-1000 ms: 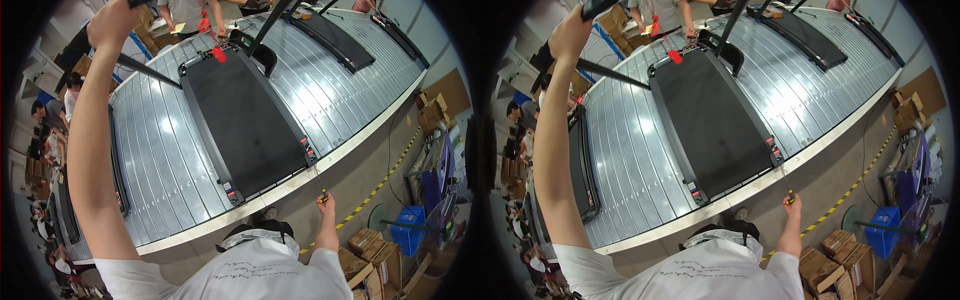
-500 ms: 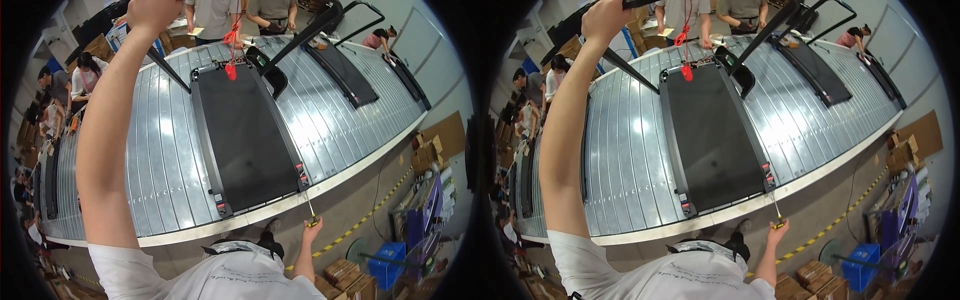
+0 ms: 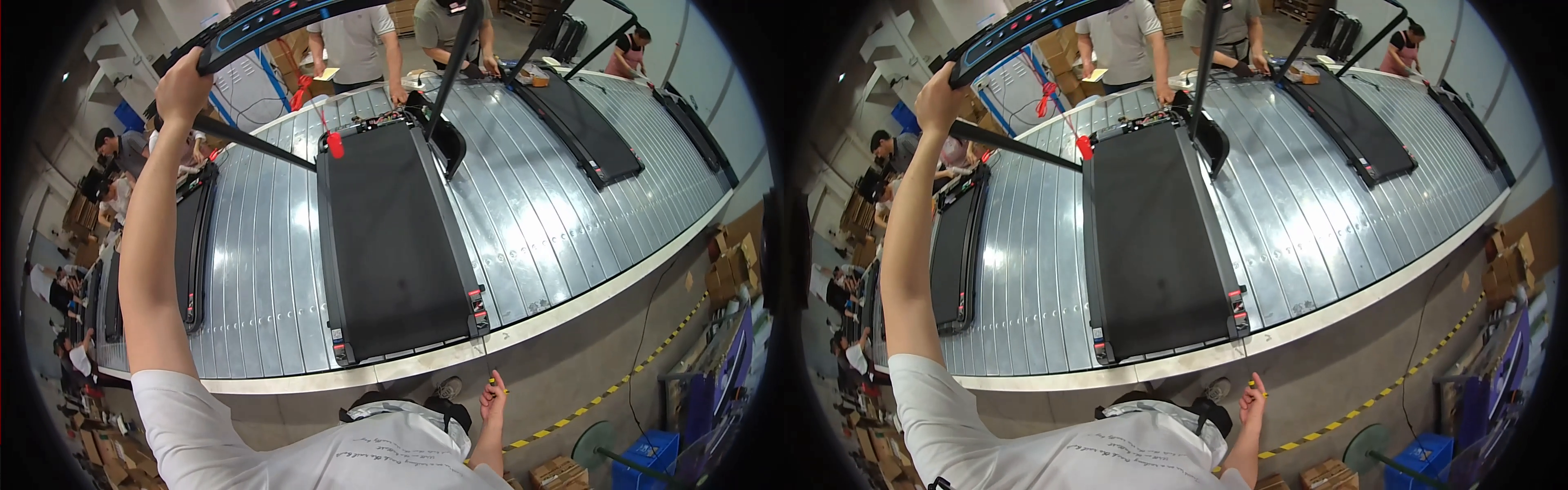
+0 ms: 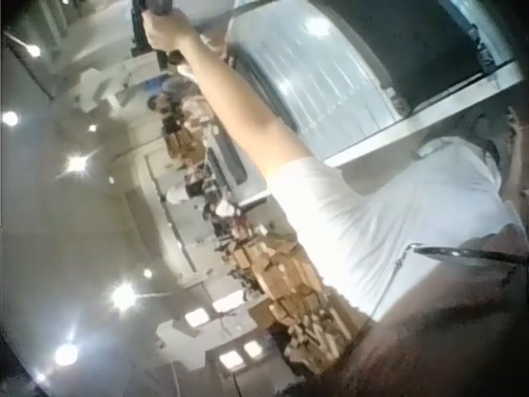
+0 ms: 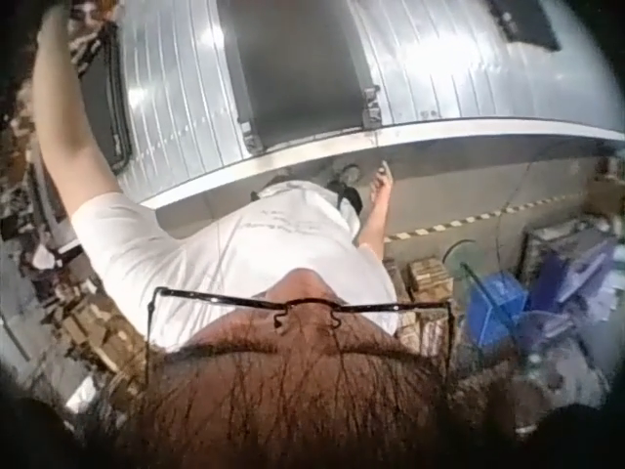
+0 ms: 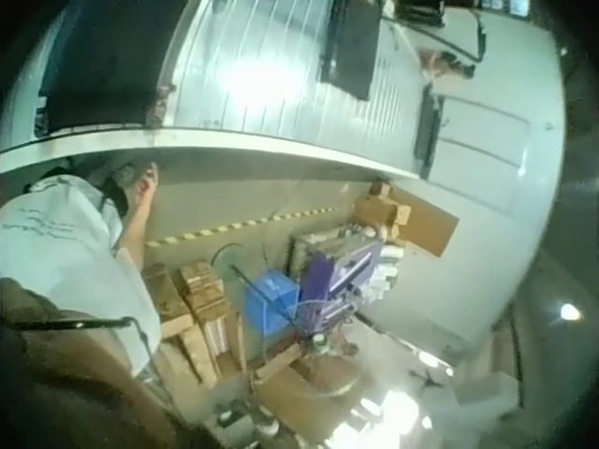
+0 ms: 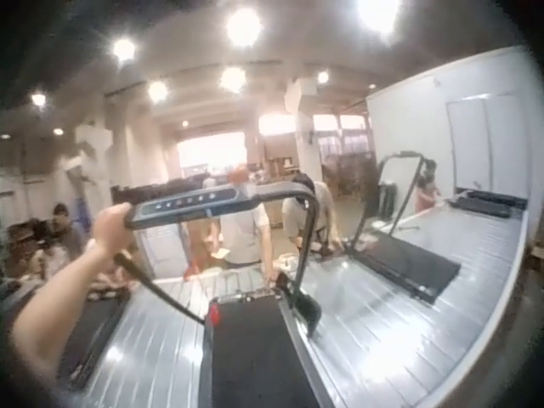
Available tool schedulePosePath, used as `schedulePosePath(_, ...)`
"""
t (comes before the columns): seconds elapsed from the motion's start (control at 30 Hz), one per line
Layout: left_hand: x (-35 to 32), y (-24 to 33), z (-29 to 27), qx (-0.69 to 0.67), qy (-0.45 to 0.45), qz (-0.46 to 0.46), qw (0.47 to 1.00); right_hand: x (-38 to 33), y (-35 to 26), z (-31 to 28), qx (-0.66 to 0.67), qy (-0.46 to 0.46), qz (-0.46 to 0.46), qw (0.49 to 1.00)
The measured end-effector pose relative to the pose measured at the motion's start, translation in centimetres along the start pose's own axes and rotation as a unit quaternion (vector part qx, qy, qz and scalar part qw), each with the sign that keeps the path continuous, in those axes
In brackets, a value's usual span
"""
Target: Assembling the handrail and console components onto a treadmill base on a factory production line.
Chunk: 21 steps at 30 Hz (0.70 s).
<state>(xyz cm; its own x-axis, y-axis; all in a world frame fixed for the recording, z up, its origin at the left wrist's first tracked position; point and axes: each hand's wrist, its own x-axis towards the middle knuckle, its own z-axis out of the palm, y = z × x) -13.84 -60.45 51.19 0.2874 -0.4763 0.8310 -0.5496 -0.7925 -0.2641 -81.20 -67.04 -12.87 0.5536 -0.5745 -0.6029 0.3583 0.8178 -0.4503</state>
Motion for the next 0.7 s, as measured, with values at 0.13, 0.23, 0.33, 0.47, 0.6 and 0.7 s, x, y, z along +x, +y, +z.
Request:
schedulePosePath(0.13, 0.0, 0.1, 0.2, -0.001, -0.021, -0.017, 1.0, -1.7, -1.4, 5.1, 0.016, 0.089, -0.081, 0.993)
schedulePosePath(0.23, -0.1, -0.4, 1.0, 0.023, -0.026, -0.032, 0.999, -2.0, -1.5, 5.1, -0.078, 0.126, -0.231, 0.962)
schedulePosePath(0.33, 0.5, -0.8, 1.1, 0.022, -0.003, -0.024, 0.999, -1.2, -0.9, 6.7, -0.406, 0.241, -0.327, 0.818)
schedulePosePath(0.47, -0.5, -2.1, 0.9, 0.031, -0.026, -0.011, 0.999, -0.7, 0.0, 8.9, -0.414, 0.36, -0.234, 0.802)
schedulePosePath(0.6, -0.2, -0.2, 1.8, 0.017, 0.002, -0.01, 1.0, 5.6, 3.9, -2.0, 0.133, 0.213, 0.13, 0.959)
schedulePosePath(0.7, 0.0, 0.4, 1.4, 0.025, 0.002, -0.007, 1.0, 5.0, 4.4, -0.5, -0.009, 0.319, 0.08, 0.944)
